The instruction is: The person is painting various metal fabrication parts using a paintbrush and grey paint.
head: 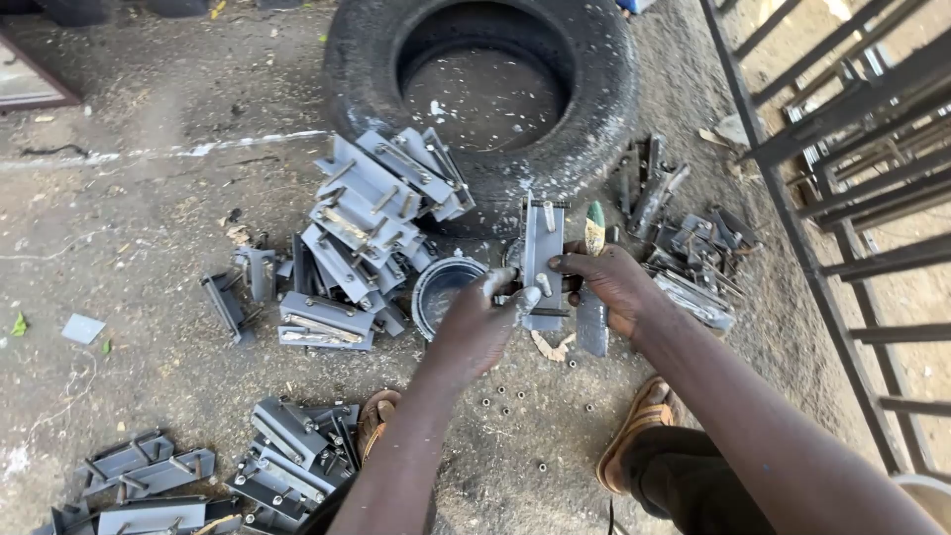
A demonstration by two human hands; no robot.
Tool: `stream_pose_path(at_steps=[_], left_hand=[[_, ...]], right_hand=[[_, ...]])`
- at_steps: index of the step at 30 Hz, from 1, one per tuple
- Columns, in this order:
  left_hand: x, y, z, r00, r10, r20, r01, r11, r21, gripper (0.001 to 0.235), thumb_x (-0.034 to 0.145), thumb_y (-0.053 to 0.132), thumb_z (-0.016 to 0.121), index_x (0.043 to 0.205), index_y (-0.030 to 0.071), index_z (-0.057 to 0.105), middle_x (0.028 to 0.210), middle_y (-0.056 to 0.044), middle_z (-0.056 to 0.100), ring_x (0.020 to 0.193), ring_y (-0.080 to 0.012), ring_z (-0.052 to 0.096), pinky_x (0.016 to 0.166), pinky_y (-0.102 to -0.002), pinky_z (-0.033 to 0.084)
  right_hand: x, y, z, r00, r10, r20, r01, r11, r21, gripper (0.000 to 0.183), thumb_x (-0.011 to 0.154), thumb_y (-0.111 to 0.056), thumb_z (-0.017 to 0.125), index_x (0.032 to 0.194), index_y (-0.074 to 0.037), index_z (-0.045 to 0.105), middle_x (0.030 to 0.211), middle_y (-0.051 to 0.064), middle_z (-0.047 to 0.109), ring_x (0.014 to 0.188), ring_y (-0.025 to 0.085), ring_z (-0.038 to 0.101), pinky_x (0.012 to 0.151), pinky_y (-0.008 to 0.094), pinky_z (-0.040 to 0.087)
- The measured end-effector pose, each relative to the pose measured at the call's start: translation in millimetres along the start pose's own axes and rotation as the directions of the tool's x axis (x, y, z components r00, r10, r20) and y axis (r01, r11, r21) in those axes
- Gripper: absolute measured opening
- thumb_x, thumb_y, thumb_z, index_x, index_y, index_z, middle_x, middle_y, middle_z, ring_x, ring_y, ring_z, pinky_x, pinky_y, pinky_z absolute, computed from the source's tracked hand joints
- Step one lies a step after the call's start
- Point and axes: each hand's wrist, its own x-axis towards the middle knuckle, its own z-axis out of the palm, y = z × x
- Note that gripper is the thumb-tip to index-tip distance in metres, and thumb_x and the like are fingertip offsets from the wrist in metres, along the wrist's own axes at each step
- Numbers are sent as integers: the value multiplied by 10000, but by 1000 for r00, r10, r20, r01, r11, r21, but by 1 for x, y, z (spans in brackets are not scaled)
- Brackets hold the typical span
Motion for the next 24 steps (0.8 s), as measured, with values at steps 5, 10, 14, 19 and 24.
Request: stream_pose_path(at_steps=[5,10,14,19,24], left_hand=[[-8,16,-13,988,-152,-27,153,985,85,532,955,421,553,1333,57,641,1220,-150,719,1214,-335,667,1020,-491,513],[-26,14,-57,986,-167,-14,166,957,239,624,974,512,439,1247,-9,646,1126,-258,712,1134,-431,681,956,-551,531],[-38,-18,-131,985,-145,-88,153,984,89,515,960,349,538,1352,24,619,1240,-229,703,1178,-405,682,978,-525,538],[-13,-137,-170,910,-300,-285,139,871,-470,550,983,351,578,1416,12,574,1280,-225,640,1139,-327,650,950,-428,575],[63,-251,-209,792,-416,-447,127,829,-545,395,1010,189,488,1322,-31,592,1178,-187,621,1013,-279,641,892,-388,513]], right_hand=[[-4,-13,29,1000,-11,6,12,997,-73,203,782,-33,794,942,56,708,697,121,636,566,177,611,505,278,486],[18,0,65,996,-63,57,71,984,-164,198,804,-21,790,961,58,699,745,152,629,625,201,606,543,312,503],[31,-1,137,985,-83,151,128,941,-313,303,770,-47,797,1031,67,693,762,164,629,653,234,618,537,340,499],[61,34,259,958,48,284,194,622,-759,523,728,-377,798,1132,-52,728,966,186,736,955,363,727,782,495,546],[132,89,340,905,-88,417,426,154,-892,530,791,-534,640,1047,-75,710,954,125,756,981,355,738,858,501,572]])
